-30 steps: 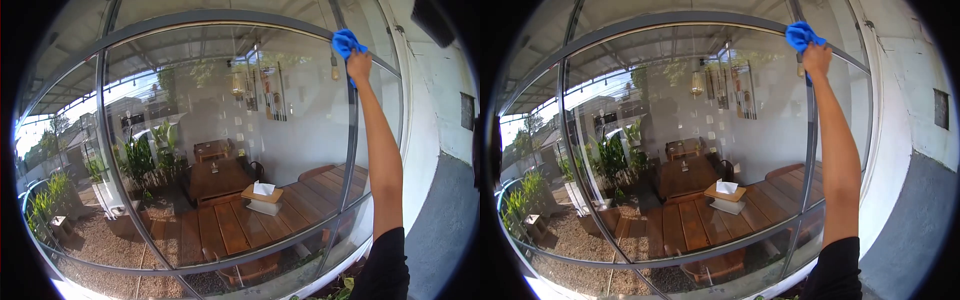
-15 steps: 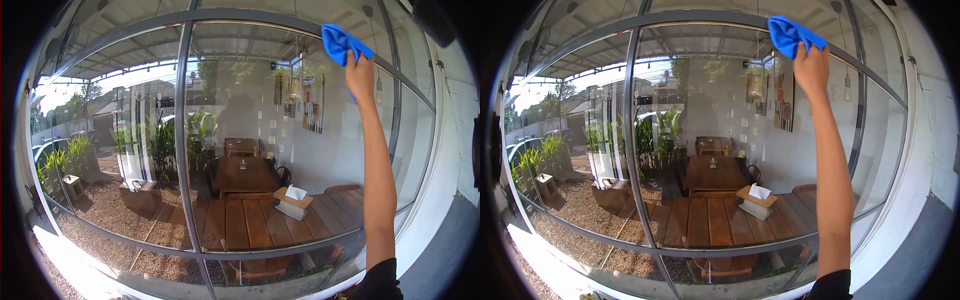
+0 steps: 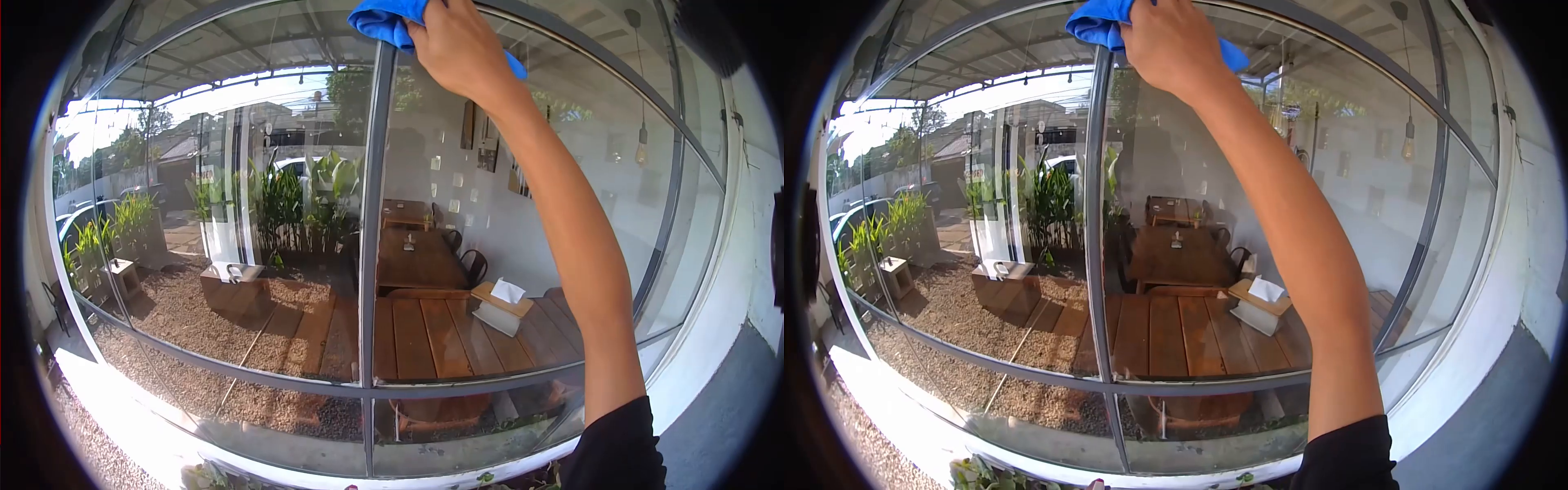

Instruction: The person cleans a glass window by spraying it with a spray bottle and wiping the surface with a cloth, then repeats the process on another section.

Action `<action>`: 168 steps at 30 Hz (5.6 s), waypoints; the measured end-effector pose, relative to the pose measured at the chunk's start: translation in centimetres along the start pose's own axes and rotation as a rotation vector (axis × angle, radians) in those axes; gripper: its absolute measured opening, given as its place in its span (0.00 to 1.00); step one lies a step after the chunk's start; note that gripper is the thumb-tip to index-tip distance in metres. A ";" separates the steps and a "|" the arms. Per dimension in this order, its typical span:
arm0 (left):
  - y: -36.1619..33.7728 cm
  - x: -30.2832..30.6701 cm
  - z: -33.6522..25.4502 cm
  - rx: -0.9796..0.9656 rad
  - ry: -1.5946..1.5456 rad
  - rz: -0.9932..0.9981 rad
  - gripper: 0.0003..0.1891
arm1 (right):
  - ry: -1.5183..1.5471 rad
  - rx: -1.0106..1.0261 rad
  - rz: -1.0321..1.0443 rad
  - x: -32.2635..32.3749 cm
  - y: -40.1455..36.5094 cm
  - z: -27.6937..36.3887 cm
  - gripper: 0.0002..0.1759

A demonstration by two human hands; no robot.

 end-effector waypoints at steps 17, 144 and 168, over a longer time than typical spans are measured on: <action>-0.4 0.7 -0.1 0.057 -0.075 0.098 0.22 | 0.065 -0.038 0.491 -9.2 -34.1 31.8 0.11; -4.6 -16.7 -7.3 0.237 -0.062 0.266 0.20 | -0.315 -1.376 -0.289 21.8 -74.3 5.8 0.12; -2.8 -4.8 -2.2 0.208 0.027 0.244 0.22 | 0.111 -0.779 -0.025 -11.1 -36.0 33.2 0.21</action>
Point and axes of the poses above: each hand's wrist, its own y-axis towards the middle knuckle, its own x-axis out of the back of the hand, z = x × y, the point moved 5 cm from there along y, towards the middle knuckle, and after that the axes turned 7 degrees about x, right-handed, at the moved point
